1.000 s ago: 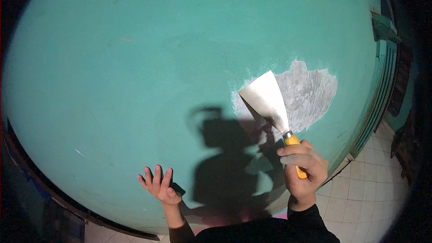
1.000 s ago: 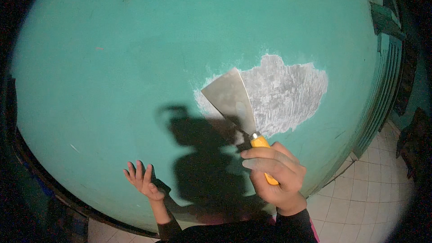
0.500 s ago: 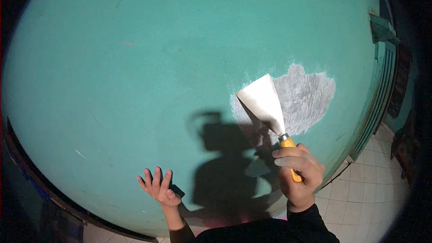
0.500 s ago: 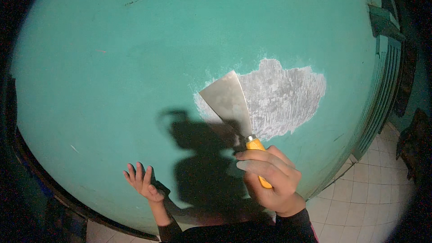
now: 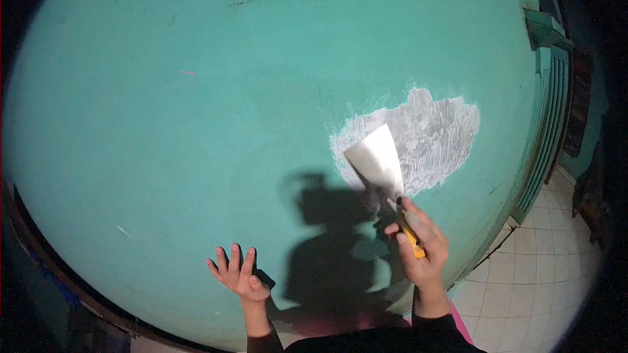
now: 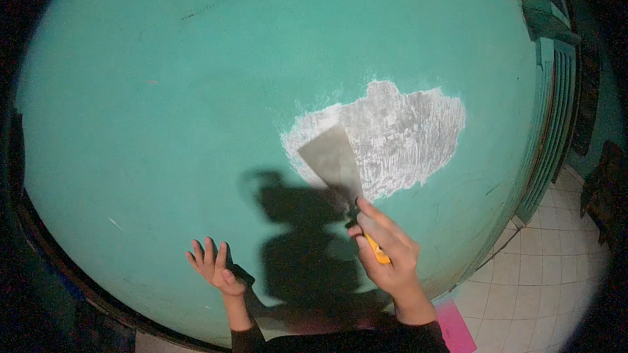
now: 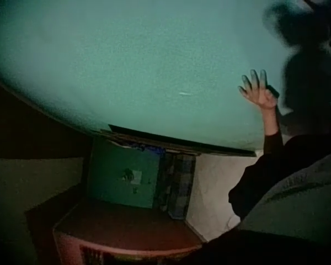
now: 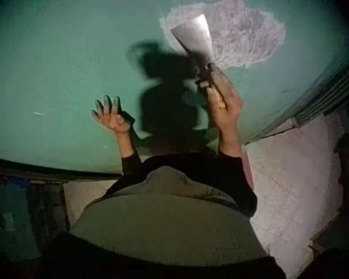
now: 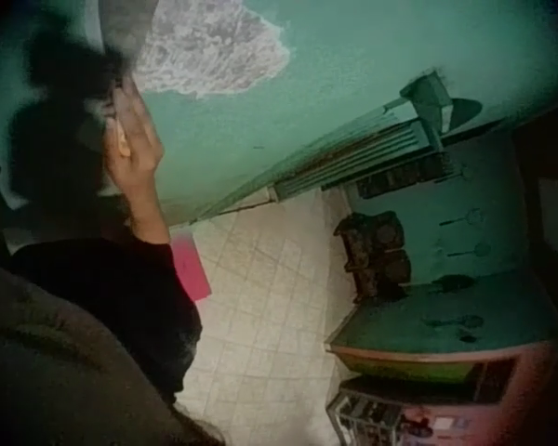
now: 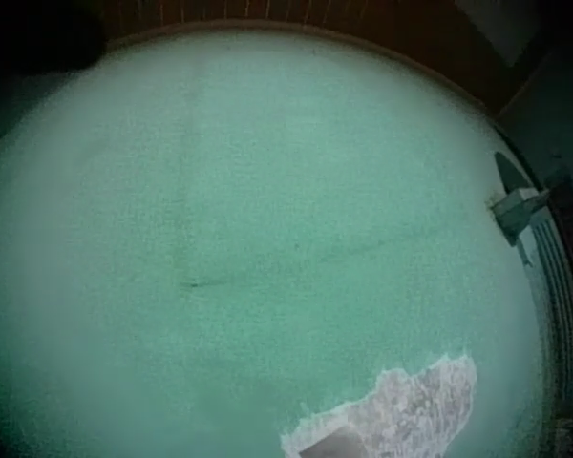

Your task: Using a putty knife to apply or smooth wall patch compound onto a damaged area of a green wall.

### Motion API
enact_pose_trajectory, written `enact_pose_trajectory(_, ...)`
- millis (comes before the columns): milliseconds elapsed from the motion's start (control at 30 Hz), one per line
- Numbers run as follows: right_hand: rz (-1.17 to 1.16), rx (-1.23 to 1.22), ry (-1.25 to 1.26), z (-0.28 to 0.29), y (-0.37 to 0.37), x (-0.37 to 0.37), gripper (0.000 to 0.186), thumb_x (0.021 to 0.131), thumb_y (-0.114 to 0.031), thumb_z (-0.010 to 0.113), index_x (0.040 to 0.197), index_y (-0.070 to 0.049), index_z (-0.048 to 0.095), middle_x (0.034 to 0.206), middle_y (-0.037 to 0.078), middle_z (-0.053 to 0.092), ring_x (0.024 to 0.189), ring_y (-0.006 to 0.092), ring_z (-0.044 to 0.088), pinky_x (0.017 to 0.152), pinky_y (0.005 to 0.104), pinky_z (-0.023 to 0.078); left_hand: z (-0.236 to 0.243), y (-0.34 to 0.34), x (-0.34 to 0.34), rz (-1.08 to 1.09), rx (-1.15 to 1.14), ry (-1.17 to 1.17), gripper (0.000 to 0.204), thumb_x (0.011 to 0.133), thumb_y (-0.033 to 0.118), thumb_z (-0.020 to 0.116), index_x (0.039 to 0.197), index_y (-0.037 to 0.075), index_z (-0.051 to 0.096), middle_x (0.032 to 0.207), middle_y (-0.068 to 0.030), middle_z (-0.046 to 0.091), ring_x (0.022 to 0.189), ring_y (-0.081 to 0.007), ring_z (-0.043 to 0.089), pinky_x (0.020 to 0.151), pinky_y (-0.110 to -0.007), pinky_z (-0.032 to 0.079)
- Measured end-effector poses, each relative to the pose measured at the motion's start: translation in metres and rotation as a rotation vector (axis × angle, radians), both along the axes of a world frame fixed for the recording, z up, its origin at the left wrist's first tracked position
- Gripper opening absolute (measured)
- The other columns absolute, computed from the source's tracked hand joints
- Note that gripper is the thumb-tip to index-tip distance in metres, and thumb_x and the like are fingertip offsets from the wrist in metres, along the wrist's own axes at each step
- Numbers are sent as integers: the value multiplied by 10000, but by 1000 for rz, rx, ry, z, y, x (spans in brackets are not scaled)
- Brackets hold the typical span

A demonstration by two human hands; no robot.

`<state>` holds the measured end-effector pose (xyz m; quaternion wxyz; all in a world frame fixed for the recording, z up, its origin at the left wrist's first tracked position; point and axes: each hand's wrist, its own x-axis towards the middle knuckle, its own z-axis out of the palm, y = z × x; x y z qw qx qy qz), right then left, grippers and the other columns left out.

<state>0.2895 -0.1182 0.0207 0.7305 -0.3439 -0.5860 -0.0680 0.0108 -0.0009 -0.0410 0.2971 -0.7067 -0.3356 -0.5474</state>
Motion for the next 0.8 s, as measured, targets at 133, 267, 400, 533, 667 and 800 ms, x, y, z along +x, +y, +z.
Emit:
enact_pose_trajectory(133,-10,42,7,-14,-1,-4,239,787,75,565,1025,49,574,1102,274,555,817,231,626,706,286,522,2,-1,4,1,-10,5,506,914,333,206,1151,93,585,1307,-104,465,1275,-367,314,1064,-525,85)
enact_pose_trajectory(267,-146,25,-128,-2,-1,-6,251,760,91,580,1002,26,580,1076,250,580,759,250,619,659,288,504,-1,0,2,6,-18,-11,509,915,335,201,1148,98,587,1309,-102,464,1277,-363,313,1064,-526,90)
enact_pose_trajectory(400,-193,61,-210,3,-1,-5,295,728,100,595,1008,11,579,1058,237,593,703,265,603,623,289,488,-2,3,1,27,-10,-23,509,917,345,199,1147,109,588,1306,-94,468,1276,-362,314,1064,-525,94)
enact_pose_trajectory(533,-191,47,-229,17,-1,-2,312,727,102,594,1022,4,580,1061,236,593,681,254,595,607,282,479,-1,4,0,32,-16,-32,513,919,360,199,1150,117,587,1301,-85,474,1273,-356,320,1065,-521,96)
enact_pose_trajectory(667,-210,9,-261,25,-2,-2,357,688,122,600,1024,5,581,1064,235,593,675,248,592,601,273,474,3,5,2,14,13,-63,475,898,304,233,1087,138,636,1277,-60,502,1272,-325,338,1072,-503,91)
enact_pose_trajectory(800,-223,-7,-289,36,-4,-4,420,626,153,585,1025,19,579,1062,230,597,676,244,593,604,269,474,6,1,0,22,9,-49,482,906,322,223,1098,129,621,1286,-69,491,1274,-331,330,1069,-509,95)
